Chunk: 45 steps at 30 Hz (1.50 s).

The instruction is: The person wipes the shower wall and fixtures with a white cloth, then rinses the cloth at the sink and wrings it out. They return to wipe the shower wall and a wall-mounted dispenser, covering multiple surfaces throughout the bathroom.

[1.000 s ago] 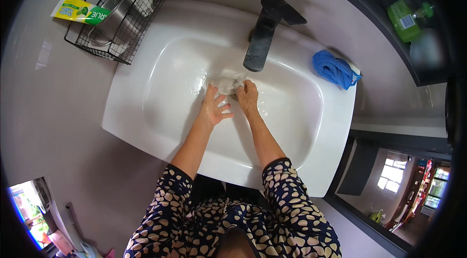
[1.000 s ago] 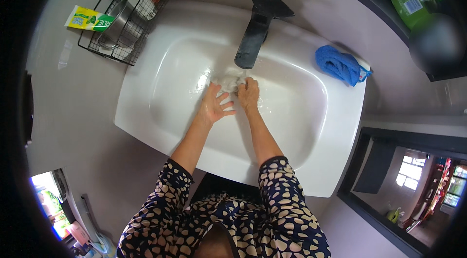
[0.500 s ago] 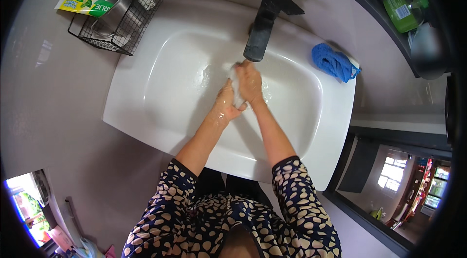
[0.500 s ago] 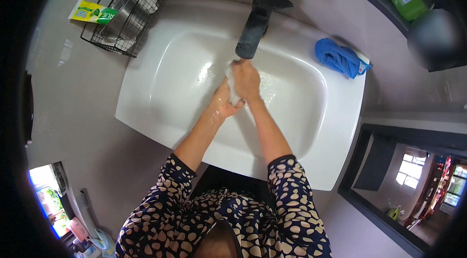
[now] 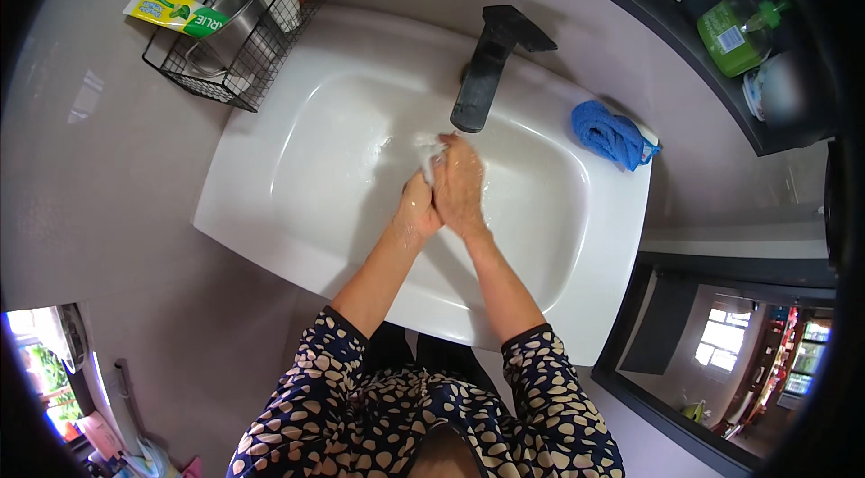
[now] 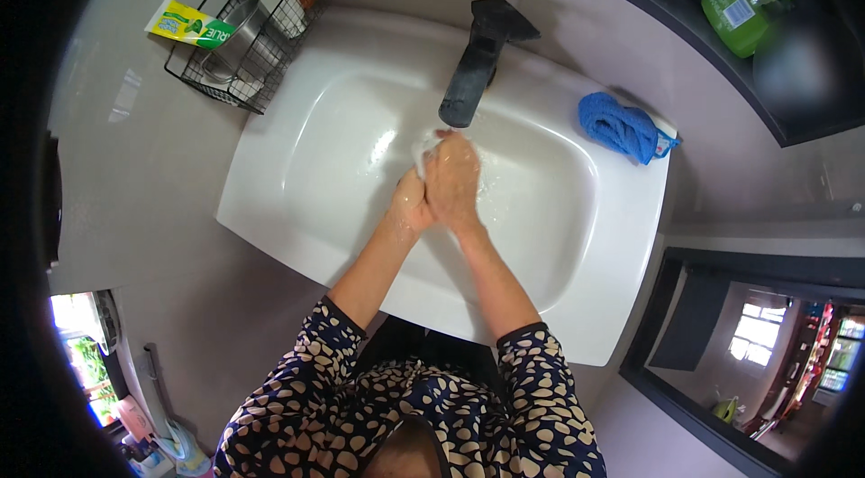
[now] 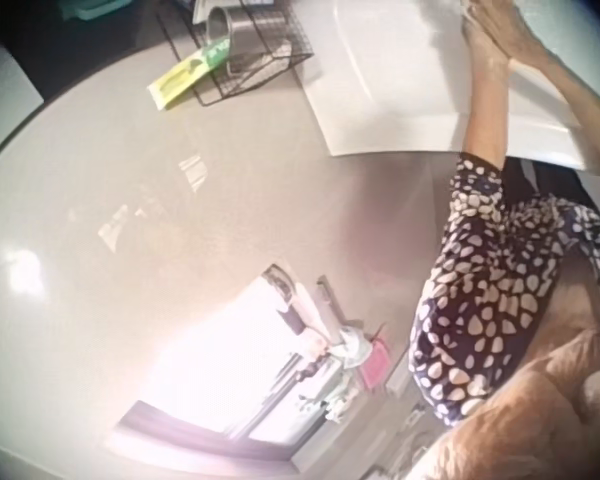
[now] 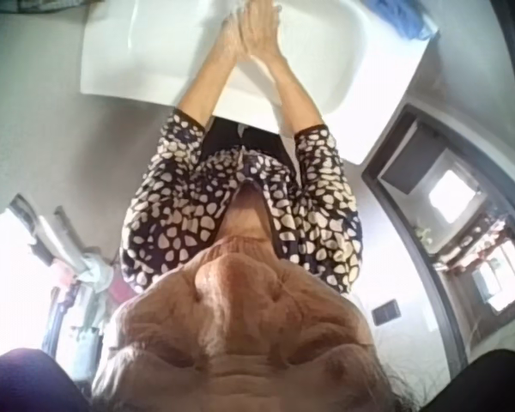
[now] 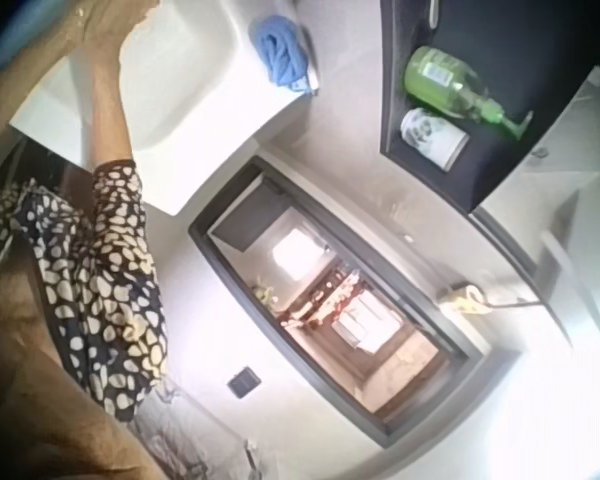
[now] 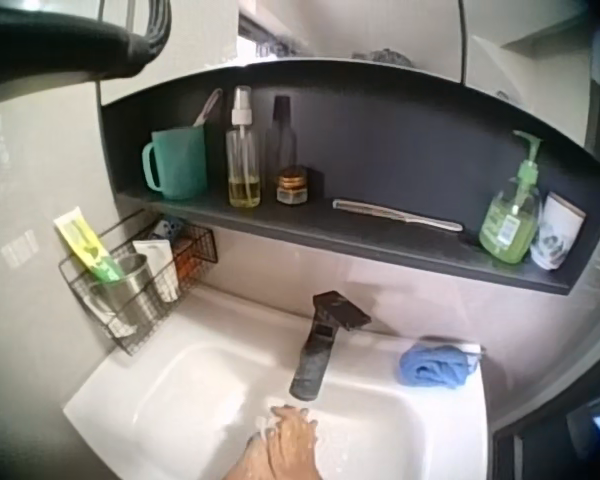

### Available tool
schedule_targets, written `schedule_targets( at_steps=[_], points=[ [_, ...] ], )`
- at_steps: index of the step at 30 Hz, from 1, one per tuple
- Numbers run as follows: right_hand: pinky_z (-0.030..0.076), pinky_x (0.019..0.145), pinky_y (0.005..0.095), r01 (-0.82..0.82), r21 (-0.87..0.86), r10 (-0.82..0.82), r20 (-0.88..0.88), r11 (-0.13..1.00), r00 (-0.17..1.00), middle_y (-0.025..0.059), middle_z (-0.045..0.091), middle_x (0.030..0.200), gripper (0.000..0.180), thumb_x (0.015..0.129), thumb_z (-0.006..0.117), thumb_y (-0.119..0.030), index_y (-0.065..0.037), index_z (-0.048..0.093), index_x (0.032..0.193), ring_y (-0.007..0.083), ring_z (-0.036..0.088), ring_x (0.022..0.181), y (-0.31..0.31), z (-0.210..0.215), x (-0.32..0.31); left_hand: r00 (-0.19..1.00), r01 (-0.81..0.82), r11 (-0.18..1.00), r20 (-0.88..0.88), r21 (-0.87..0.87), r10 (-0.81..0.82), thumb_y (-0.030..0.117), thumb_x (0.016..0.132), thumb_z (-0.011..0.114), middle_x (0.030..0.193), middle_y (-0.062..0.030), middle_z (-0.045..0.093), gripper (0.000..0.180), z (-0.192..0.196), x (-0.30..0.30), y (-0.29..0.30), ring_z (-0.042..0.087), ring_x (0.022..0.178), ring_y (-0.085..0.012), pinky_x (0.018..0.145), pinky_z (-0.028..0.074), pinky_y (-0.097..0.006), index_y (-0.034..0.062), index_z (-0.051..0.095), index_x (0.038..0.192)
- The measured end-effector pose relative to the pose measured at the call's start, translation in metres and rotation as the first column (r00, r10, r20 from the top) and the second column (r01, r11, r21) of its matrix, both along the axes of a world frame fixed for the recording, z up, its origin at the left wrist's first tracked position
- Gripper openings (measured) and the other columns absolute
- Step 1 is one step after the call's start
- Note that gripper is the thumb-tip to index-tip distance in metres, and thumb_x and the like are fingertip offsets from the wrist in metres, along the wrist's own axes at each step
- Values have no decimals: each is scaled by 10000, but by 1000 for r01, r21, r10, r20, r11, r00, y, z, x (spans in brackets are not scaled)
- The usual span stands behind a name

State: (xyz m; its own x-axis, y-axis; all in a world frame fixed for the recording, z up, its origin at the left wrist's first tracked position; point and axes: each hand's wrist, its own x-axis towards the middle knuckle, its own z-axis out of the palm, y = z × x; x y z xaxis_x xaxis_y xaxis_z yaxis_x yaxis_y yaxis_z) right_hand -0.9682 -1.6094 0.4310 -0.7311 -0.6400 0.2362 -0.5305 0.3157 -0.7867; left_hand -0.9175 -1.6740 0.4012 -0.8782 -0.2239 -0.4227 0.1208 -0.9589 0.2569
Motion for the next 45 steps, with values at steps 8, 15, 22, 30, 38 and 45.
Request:
schedule_targets(
  at_steps=[8,15,22,30,38,45],
  points=[
    [341,956,439,146,-100,-156,-93,984,983,186,518,1168,300,792,559,-44,14,531,1085,354,467,1108,34,31,-21,973,-73,997,220,28,65,211,880,583,1012,-60,586,275,8,-4,-7,582,901,-189,663,497,-353,147,512,1138],
    [356,959,422,159,-212,-261,-657,964,708,161,470,1246,575,683,487,151,3,463,1238,351,437,1167,12,120,-79,973,40,999,229,-4,-38,175,882,552,817,-37,547,127,-11,-20,-10,512,609,-142,406,328,-247,145,521,1002],
    [356,966,434,206,-92,-213,-678,974,704,146,434,1318,626,660,496,161,5,453,1265,339,413,1232,21,90,-74,932,36,996,362,-79,-5,244,885,546,698,-25,489,127,-10,-14,-7,411,474,-110,373,265,-224,122,516,905],
    [367,947,371,294,-379,-367,-137,878,920,138,505,1258,468,777,524,16,6,475,1243,269,438,1197,58,58,-48,964,216,976,152,17,-216,426,873,518,677,-25,506,312,-4,2,-9,387,429,-100,349,234,-221,117,528,832],
    [421,851,282,-159,-243,288,729,957,621,86,606,1028,297,852,535,-157,-41,554,1125,139,542,950,48,-4,-20,906,423,893,80,-150,-416,579,869,491,724,-3,500,443,1,22,6,397,463,-93,374,255,-190,154,466,990],
    [472,694,254,-24,-429,348,697,903,628,77,600,893,204,875,461,-90,-53,577,1039,140,565,818,41,7,-5,786,610,674,212,-417,-580,138,788,692,805,-23,524,303,7,28,-11,506,654,-84,429,327,-178,98,476,996]
  ],
)
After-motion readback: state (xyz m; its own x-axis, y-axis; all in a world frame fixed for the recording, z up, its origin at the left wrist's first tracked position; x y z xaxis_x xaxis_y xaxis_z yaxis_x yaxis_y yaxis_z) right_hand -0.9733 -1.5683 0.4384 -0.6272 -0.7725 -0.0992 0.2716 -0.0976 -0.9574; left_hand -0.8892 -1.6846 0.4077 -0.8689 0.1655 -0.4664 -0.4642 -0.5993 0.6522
